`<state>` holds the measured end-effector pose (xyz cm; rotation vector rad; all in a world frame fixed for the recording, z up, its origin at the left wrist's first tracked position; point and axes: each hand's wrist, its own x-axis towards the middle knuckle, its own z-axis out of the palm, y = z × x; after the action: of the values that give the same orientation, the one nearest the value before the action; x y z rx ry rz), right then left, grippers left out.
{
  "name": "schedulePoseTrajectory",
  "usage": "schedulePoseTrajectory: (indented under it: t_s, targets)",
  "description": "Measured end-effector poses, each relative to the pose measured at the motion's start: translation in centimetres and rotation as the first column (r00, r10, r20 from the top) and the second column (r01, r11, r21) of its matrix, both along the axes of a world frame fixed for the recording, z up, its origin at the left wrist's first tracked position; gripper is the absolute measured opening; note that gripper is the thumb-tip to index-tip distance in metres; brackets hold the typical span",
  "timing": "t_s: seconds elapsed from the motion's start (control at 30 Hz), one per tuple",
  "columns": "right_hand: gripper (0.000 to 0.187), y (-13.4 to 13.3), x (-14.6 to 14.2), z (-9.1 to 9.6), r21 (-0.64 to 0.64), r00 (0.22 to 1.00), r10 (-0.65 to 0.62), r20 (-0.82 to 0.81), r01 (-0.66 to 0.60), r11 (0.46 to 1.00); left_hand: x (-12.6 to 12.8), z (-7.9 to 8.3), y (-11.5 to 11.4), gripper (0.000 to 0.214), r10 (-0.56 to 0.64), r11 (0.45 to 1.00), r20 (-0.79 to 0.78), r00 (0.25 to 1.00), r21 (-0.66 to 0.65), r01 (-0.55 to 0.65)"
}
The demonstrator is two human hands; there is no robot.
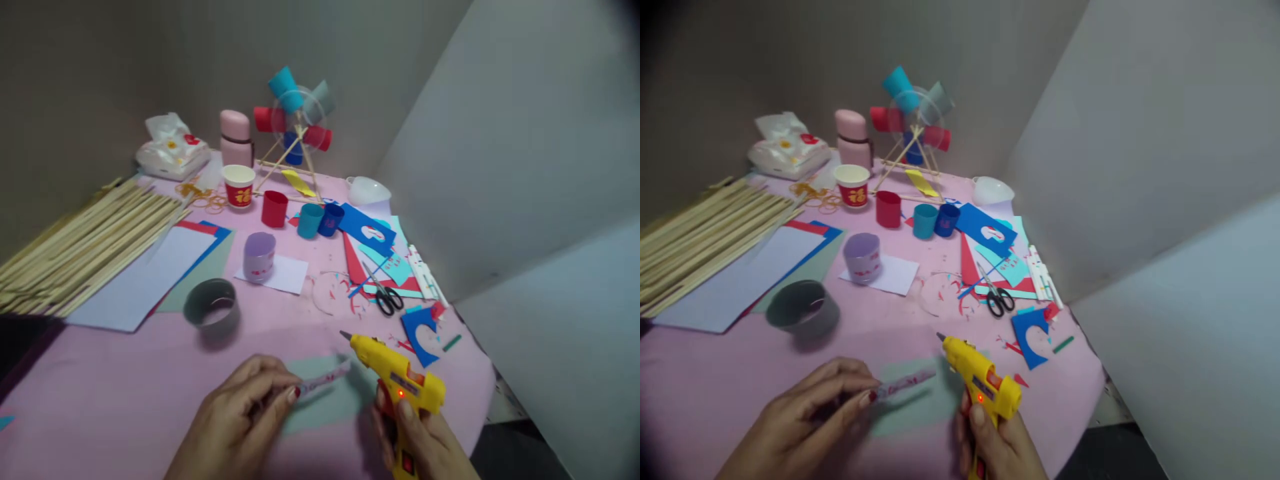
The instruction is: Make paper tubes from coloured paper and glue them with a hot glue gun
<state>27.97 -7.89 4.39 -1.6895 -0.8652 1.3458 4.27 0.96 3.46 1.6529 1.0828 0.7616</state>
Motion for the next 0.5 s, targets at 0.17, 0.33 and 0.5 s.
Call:
schedulePoseTrajectory:
  t_s: [0.17, 0.33, 0.5]
  targets:
    - [0.042, -0.1, 2.0, 0.9, 0.281, 0.920, -0.342, -0.191, 0.385, 0.879, 5.7, 2.4, 1.8, 0.024, -0.083, 0.838, -0.242, 0.967, 0.508, 0.199]
    - [0.037, -1.8, 5.5, 1.3, 0.382, 0.818, -0.493, -0.295, 0.574, 0.724, 14.4, 3.4, 3.1, 0.016, -0.141, 0.674, -0.477, 0.867, 0.596, 0.438]
    - [0.040, -3.3, 8.3, 1.8, 0.384, 0.700, -0.624, -0.347, 0.713, 0.587, 21.3, 3.4, 4.1, 0.009, -0.136, 0.587, -0.551, 0.823, 0.625, 0.516]
